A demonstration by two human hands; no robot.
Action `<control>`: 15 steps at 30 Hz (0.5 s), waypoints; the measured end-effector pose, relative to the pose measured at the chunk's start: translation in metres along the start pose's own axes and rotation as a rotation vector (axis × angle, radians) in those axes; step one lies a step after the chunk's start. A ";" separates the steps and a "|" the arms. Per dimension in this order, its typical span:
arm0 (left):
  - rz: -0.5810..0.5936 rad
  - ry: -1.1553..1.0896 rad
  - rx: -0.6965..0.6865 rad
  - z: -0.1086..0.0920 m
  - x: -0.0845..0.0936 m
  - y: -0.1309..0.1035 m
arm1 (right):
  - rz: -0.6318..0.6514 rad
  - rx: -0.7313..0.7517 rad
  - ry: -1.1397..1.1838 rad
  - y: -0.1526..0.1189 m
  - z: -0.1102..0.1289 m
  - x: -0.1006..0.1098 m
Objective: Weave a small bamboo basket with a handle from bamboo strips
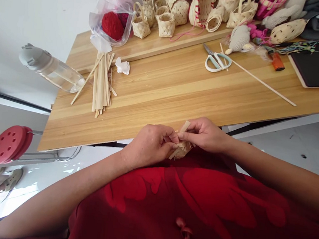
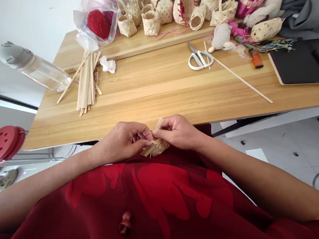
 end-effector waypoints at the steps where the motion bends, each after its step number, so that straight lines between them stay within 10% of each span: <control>1: 0.002 -0.004 0.016 -0.001 0.000 -0.001 | 0.001 0.026 0.008 0.000 0.001 0.000; 15: -0.126 -0.126 0.030 0.006 -0.007 -0.003 | -0.084 0.172 -0.220 0.002 -0.001 -0.005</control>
Point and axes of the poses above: each hand's wrist, its own y-axis towards the middle knuckle, its own x-axis out of the back of the hand, z = x × y, the point moved 1 cm from there along y, towards the middle knuckle, and after that the axes turned 4 degrees about x, right-handed, at the moved point
